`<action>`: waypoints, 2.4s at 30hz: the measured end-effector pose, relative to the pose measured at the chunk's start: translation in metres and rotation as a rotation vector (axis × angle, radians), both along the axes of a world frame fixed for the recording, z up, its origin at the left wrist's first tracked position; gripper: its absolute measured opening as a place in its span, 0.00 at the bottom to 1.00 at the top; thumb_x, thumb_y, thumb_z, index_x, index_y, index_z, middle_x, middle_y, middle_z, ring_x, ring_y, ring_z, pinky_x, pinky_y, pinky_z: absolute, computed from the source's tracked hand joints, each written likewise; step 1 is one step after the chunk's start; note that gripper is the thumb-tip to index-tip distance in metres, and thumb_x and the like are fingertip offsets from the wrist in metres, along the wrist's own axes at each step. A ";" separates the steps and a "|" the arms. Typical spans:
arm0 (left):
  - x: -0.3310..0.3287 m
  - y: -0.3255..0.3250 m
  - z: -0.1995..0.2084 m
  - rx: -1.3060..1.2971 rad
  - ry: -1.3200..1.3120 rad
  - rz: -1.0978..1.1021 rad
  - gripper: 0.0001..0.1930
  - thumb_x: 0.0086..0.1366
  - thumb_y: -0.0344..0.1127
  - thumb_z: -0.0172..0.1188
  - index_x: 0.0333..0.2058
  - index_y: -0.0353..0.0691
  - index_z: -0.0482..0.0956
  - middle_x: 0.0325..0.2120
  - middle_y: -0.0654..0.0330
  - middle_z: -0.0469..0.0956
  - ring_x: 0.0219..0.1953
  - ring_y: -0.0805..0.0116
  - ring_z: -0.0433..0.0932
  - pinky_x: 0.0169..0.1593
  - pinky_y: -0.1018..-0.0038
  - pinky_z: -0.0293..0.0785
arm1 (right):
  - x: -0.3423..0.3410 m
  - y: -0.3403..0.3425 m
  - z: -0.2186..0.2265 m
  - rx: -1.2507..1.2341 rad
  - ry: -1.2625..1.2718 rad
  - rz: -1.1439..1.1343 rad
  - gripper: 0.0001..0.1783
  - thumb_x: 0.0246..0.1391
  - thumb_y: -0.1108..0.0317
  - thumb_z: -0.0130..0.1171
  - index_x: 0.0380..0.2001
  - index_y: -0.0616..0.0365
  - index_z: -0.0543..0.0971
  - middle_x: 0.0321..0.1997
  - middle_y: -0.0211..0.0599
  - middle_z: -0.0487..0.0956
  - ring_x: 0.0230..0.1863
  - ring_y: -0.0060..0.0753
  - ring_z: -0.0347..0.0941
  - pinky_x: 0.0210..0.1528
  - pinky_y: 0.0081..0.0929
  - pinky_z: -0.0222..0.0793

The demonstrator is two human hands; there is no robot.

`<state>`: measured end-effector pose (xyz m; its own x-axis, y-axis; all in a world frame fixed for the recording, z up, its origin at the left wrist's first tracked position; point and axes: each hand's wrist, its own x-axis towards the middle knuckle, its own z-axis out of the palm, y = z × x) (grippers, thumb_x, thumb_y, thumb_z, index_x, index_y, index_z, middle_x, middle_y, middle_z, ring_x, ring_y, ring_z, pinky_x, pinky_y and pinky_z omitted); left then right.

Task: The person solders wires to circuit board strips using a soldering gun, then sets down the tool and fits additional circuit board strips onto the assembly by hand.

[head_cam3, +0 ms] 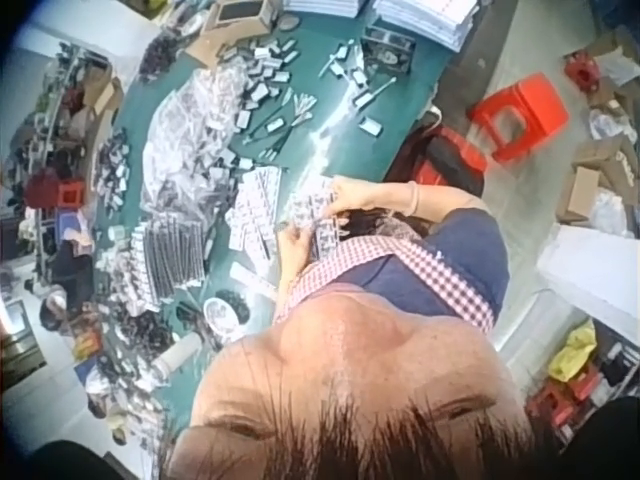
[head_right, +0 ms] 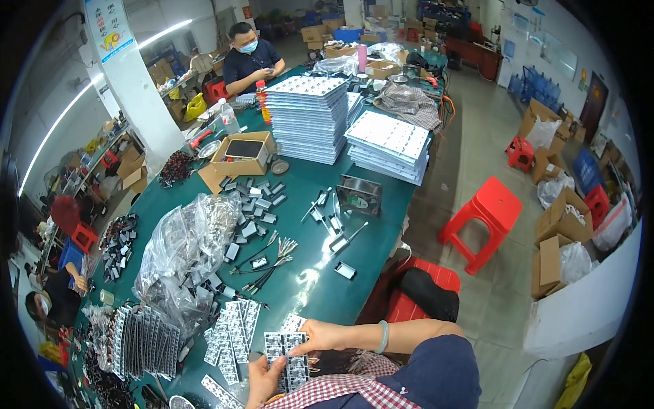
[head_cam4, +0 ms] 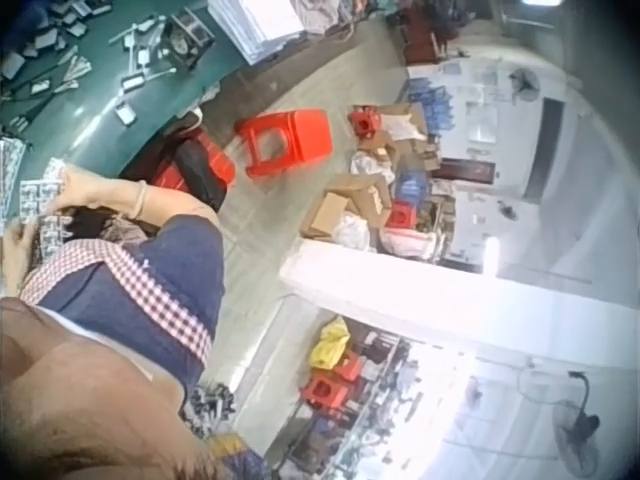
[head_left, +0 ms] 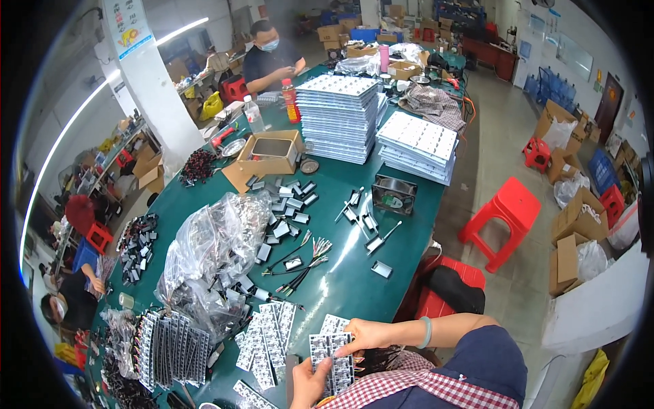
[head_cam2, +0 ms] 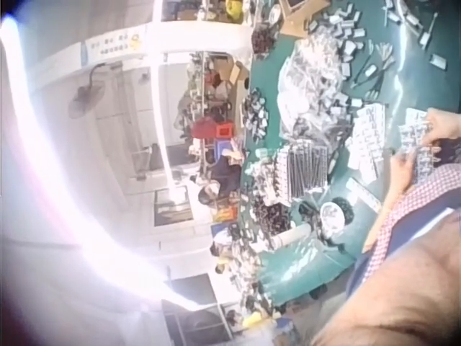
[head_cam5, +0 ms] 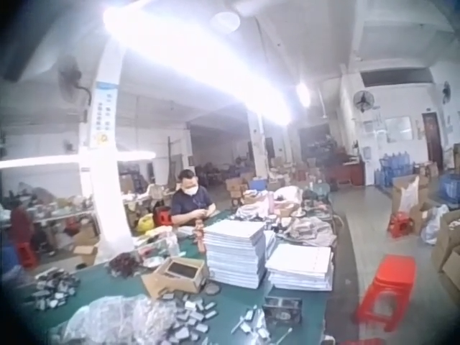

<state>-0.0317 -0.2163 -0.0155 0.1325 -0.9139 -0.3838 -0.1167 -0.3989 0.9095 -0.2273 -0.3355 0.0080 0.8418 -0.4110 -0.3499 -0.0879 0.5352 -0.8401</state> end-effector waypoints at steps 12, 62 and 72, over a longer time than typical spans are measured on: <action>-0.007 0.006 -0.030 -0.136 0.743 0.044 0.22 0.56 0.41 0.63 0.43 0.29 0.75 0.36 0.58 0.80 0.33 0.72 0.78 0.39 0.76 0.74 | 0.005 -0.003 -0.023 -0.017 -0.284 0.116 0.09 0.49 0.69 0.65 0.28 0.64 0.79 0.24 0.26 0.77 0.23 0.14 0.68 0.22 0.14 0.63; -0.028 -0.024 0.029 -0.018 0.281 -0.112 0.18 0.63 0.44 0.58 0.36 0.30 0.77 0.24 0.59 0.77 0.30 0.80 0.69 0.36 0.75 0.69 | -0.018 -0.035 -0.027 0.036 -0.187 0.147 0.09 0.46 0.76 0.65 0.32 0.68 0.81 0.30 0.34 0.81 0.30 0.18 0.73 0.32 0.20 0.69; -0.019 -0.006 0.024 -0.300 0.847 -0.124 0.15 0.63 0.37 0.57 0.43 0.32 0.76 0.38 0.66 0.77 0.37 0.81 0.71 0.41 0.78 0.70 | -0.012 -0.025 -0.042 0.129 -0.161 0.050 0.06 0.47 0.79 0.61 0.32 0.67 0.80 0.31 0.35 0.80 0.32 0.24 0.75 0.31 0.21 0.69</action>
<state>-0.0511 -0.2218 0.0081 -0.1922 -0.9800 -0.0518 0.6124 -0.1610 0.7740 -0.2389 -0.3604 -0.0338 0.9093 -0.3282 -0.2560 0.0133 0.6375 -0.7703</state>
